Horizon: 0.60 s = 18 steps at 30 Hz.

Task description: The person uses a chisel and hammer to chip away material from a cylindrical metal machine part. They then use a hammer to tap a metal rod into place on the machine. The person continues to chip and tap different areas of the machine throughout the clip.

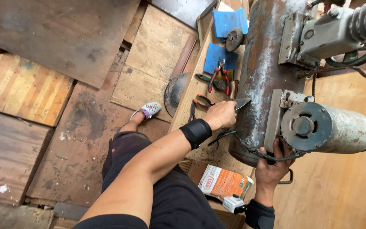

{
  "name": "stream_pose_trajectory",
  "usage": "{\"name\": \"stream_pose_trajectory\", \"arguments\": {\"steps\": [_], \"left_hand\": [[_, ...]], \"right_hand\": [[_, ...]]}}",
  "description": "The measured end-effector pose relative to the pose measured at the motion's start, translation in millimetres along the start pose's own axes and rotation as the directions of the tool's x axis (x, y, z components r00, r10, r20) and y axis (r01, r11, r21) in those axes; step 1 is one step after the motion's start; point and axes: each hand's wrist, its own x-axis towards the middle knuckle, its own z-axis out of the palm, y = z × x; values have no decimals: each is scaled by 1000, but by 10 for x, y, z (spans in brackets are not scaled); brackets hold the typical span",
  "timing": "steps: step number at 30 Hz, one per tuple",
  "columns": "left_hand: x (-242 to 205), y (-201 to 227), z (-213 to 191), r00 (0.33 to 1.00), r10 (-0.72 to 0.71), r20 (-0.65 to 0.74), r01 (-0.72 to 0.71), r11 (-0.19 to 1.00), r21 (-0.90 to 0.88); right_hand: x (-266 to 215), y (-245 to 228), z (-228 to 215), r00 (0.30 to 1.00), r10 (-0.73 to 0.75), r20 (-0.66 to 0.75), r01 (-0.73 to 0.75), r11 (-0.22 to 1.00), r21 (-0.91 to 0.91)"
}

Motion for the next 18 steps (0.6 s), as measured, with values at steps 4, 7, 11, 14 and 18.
{"name": "stream_pose_trajectory", "arguments": {"steps": [4,7,11,14,18], "left_hand": [[128,43,-106,995,-49,88,47,999,18],[122,29,-66,976,-188,107,193,980,-38],[38,-56,16,997,-74,18,74,996,43],[94,-64,126,998,-51,26,51,999,0],[238,-84,74,971,-193,143,205,976,-74]], "right_hand": [[31,-24,20,1000,1,-2,-1,1000,-16],[18,-59,-39,998,58,33,-58,998,-6],[-1,-27,-17,1000,25,18,-25,999,21],[14,-29,-14,1000,28,13,-28,999,14],[28,-83,-32,999,40,18,-41,999,16]]}}
